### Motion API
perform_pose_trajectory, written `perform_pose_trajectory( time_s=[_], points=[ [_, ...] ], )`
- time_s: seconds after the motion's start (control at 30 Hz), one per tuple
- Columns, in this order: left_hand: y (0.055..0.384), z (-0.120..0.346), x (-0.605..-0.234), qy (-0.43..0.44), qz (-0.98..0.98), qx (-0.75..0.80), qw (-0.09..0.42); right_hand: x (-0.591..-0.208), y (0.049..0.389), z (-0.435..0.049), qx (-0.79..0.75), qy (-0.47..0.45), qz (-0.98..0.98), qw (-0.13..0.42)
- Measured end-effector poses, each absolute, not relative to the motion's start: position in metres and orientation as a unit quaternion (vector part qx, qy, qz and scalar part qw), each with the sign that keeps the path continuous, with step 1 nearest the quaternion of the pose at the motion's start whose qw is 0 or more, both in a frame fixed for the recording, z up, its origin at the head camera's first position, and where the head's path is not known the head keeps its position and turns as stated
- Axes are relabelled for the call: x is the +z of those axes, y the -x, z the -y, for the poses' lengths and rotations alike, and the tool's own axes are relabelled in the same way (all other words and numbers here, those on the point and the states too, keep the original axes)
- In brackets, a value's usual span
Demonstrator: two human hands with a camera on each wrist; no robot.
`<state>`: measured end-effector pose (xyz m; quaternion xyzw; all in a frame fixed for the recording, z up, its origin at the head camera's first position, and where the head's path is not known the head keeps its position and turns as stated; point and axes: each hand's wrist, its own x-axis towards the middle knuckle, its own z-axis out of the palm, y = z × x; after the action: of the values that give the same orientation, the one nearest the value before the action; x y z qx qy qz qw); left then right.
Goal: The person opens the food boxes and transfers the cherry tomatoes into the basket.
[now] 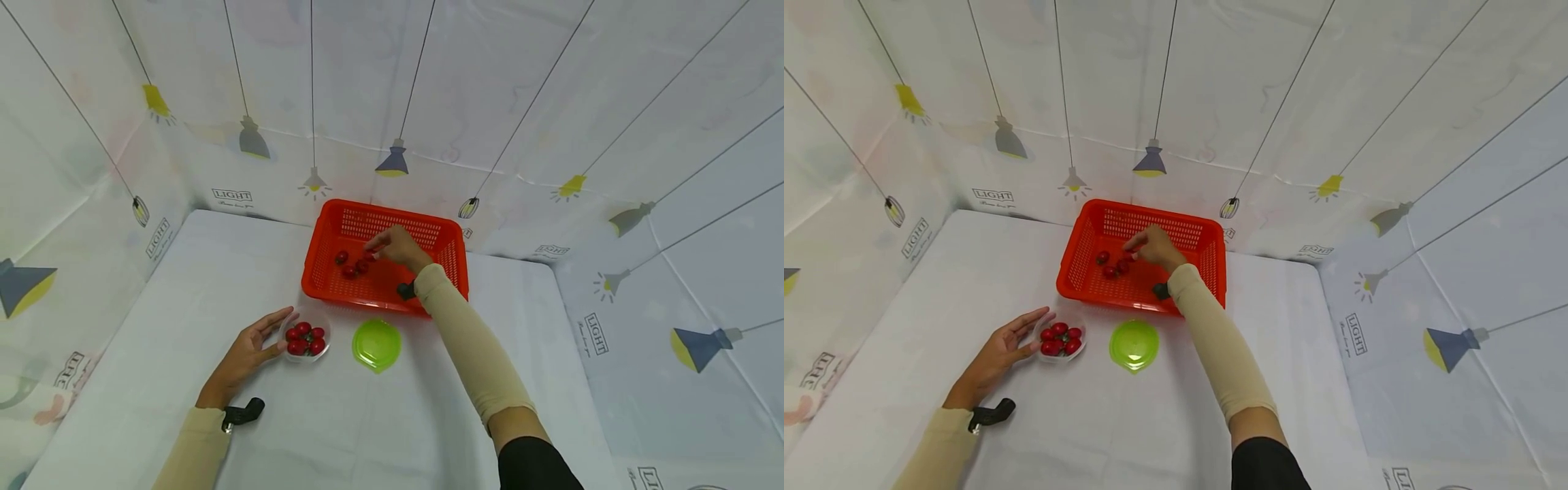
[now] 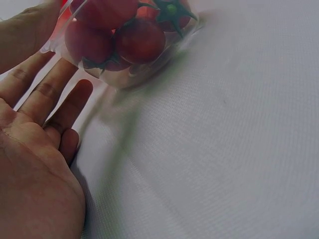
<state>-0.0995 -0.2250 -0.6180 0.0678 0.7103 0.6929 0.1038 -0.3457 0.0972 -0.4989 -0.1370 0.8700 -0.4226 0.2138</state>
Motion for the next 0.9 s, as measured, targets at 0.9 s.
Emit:
perform_pose_trajectory(
  time_s=[0.9],
  points=[
    [0.099, 0.224, -0.616, -0.068, -0.707, 0.696, 0.103, -0.527, 0.359, -0.096, -0.34, 0.112, -0.902, 0.241]
  ],
)
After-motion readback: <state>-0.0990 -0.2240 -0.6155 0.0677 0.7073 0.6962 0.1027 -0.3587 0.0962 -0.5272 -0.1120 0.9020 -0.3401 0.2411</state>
